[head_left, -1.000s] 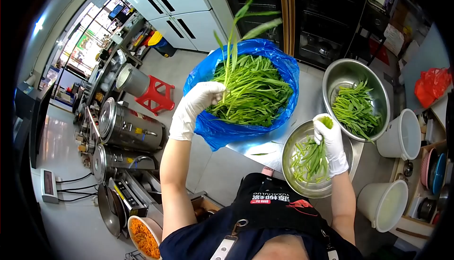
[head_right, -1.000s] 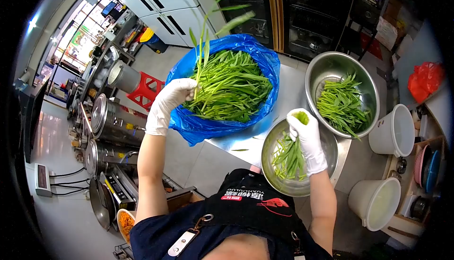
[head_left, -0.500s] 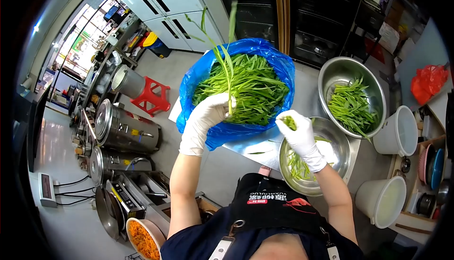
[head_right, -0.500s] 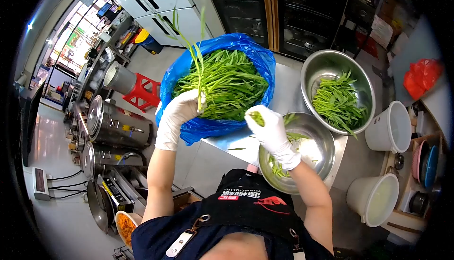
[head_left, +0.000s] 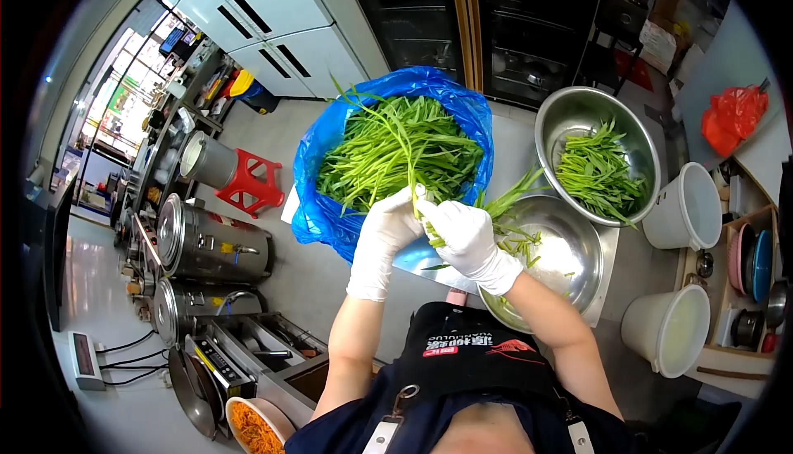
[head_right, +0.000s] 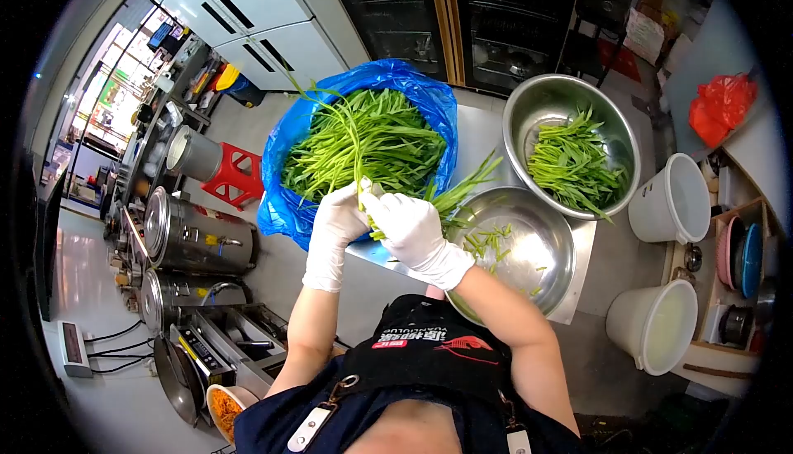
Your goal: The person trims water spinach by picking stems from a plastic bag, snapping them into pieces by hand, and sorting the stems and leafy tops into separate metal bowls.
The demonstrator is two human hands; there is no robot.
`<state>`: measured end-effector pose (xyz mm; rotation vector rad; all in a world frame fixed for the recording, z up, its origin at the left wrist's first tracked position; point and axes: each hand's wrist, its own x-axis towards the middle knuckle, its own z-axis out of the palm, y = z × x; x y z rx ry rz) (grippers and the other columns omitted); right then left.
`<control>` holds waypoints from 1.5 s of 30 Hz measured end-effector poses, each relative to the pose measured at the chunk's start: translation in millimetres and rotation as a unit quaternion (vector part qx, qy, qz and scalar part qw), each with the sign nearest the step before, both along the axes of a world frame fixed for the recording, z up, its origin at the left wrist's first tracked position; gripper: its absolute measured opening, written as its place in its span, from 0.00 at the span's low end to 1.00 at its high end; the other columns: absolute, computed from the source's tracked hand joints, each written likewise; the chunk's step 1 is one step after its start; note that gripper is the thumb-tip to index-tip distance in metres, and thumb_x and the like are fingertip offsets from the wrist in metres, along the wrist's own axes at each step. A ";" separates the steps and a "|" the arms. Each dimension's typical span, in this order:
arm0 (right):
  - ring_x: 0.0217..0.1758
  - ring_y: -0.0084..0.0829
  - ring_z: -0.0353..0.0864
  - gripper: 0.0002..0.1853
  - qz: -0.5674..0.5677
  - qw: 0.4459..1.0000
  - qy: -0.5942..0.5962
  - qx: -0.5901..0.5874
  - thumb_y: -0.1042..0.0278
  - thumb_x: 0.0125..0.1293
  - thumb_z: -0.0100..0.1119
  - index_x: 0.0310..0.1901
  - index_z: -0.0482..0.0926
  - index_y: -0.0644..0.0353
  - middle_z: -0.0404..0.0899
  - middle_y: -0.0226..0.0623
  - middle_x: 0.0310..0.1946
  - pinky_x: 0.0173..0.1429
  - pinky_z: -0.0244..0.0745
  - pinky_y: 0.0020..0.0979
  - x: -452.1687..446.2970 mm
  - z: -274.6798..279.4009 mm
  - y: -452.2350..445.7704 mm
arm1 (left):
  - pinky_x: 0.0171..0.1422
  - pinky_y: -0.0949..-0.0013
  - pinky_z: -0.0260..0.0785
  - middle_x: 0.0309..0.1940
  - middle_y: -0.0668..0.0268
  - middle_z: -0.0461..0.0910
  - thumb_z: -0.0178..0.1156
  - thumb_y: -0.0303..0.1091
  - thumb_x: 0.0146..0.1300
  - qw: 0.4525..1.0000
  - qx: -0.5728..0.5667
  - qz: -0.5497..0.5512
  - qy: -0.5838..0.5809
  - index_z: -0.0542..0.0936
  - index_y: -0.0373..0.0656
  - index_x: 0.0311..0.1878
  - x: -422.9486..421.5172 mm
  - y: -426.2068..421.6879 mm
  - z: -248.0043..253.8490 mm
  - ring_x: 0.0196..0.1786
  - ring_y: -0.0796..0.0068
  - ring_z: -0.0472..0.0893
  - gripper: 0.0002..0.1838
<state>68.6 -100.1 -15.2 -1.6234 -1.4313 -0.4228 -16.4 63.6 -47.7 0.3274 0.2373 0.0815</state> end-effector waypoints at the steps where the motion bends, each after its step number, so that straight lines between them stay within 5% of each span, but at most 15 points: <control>1: 0.29 0.35 0.78 0.22 -0.006 1.000 0.005 0.001 0.71 0.51 0.62 0.52 0.79 0.59 0.75 0.34 0.29 0.30 0.74 0.35 -0.9 -1.9 0.0 | 0.59 0.59 0.68 0.42 0.58 0.79 0.60 0.36 0.63 1.000 0.003 0.007 -0.002 0.78 0.36 0.46 1.9 -4.1 0.6 0.48 0.61 0.77 0.14; 4: 0.28 0.38 0.79 0.16 -0.029 0.999 0.042 0.004 0.72 0.52 0.64 0.45 0.80 0.59 0.76 0.36 0.28 0.31 0.75 0.35 -3.5 -5.6 -0.3 | 0.56 0.61 0.69 0.41 0.59 0.79 0.58 0.34 0.65 0.998 0.059 0.018 -0.010 0.78 0.37 0.45 4.5 -8.1 2.2 0.46 0.62 0.77 0.11; 7: 0.27 0.43 0.79 0.10 -0.027 0.976 0.215 0.030 0.73 0.55 0.65 0.39 0.79 0.59 0.77 0.41 0.28 0.31 0.75 0.34 -8.9 -13.7 3.9 | 0.48 0.67 0.69 0.37 0.63 0.79 0.59 0.34 0.67 0.978 0.199 0.054 0.006 0.78 0.37 0.44 8.2 -16.1 13.0 0.40 0.69 0.76 0.10; 9: 0.23 0.30 0.77 0.04 0.008 0.906 0.422 0.002 0.72 0.61 0.64 0.34 0.79 0.62 0.78 0.33 0.24 0.29 0.71 0.28 -11.8 -19.4 5.1 | 0.45 0.70 0.68 0.35 0.64 0.79 0.60 0.35 0.67 0.952 0.297 0.075 0.017 0.78 0.36 0.44 10.3 -18.3 14.1 0.38 0.72 0.75 0.11; 12: 0.22 0.14 0.71 0.07 0.092 0.729 0.666 -0.128 0.69 0.65 0.64 0.34 0.80 0.64 0.76 0.23 0.22 0.26 0.65 0.20 -12.9 -21.8 -3.4 | 0.42 0.74 0.64 0.31 0.68 0.76 0.62 0.35 0.66 0.918 0.371 0.118 0.073 0.78 0.36 0.42 12.8 -14.7 12.7 0.34 0.78 0.71 0.11; 15: 0.25 0.14 0.72 0.07 0.116 0.771 0.609 -0.143 0.68 0.66 0.63 0.35 0.81 0.64 0.79 0.26 0.26 0.30 0.68 0.19 -14.8 -35.3 -9.6 | 0.40 0.75 0.63 0.29 0.70 0.75 0.61 0.36 0.67 0.881 0.436 0.131 0.126 0.79 0.36 0.39 12.2 -13.4 16.3 0.32 0.80 0.70 0.11; 19: 0.26 0.15 0.73 0.06 0.119 0.751 0.639 -0.116 0.70 0.69 0.59 0.39 0.80 0.63 0.80 0.28 0.28 0.32 0.69 0.19 8.8 -17.4 -22.0 | 0.39 0.77 0.63 0.28 0.71 0.75 0.61 0.36 0.67 0.863 0.471 0.118 0.144 0.80 0.37 0.37 7.2 -17.6 22.7 0.31 0.81 0.70 0.10; 25: 0.30 0.22 0.78 0.07 0.010 0.888 0.453 -0.076 0.69 0.67 0.62 0.40 0.78 0.64 0.81 0.34 0.27 0.39 0.75 0.28 45.2 3.2 -32.2 | 0.39 0.77 0.63 0.29 0.71 0.76 0.61 0.35 0.66 0.860 0.481 0.096 0.140 0.80 0.37 0.37 3.3 -23.5 20.6 0.31 0.82 0.70 0.09; 29: 0.35 0.42 0.85 0.06 -0.054 0.941 0.327 -0.067 0.71 0.63 0.63 0.39 0.79 0.61 0.83 0.43 0.32 0.41 0.78 0.32 57.8 14.7 -35.6 | 0.40 0.77 0.63 0.30 0.71 0.77 0.60 0.34 0.66 0.876 0.458 0.070 0.135 0.80 0.38 0.37 -0.6 -27.8 19.0 0.31 0.83 0.70 0.08; 36: 0.32 0.38 0.81 0.12 -0.087 0.996 0.024 -0.013 0.74 0.56 0.63 0.43 0.80 0.56 0.77 0.37 0.29 0.34 0.76 0.36 74.1 23.9 -37.8 | 0.39 0.78 0.64 0.30 0.70 0.79 0.62 0.31 0.64 0.875 0.455 0.026 0.164 0.80 0.37 0.37 -11.7 -39.2 16.8 0.31 0.83 0.72 0.06; 45: 0.31 0.30 0.78 0.18 -0.063 0.971 -0.191 -0.126 0.70 0.54 0.58 0.49 0.80 0.61 0.74 0.31 0.28 0.33 0.75 0.31 82.8 17.4 -38.9 | 0.41 0.79 0.68 0.33 0.70 0.81 0.61 0.26 0.65 0.810 0.554 -0.020 0.193 0.82 0.36 0.40 -25.6 -51.0 26.6 0.34 0.84 0.76 0.04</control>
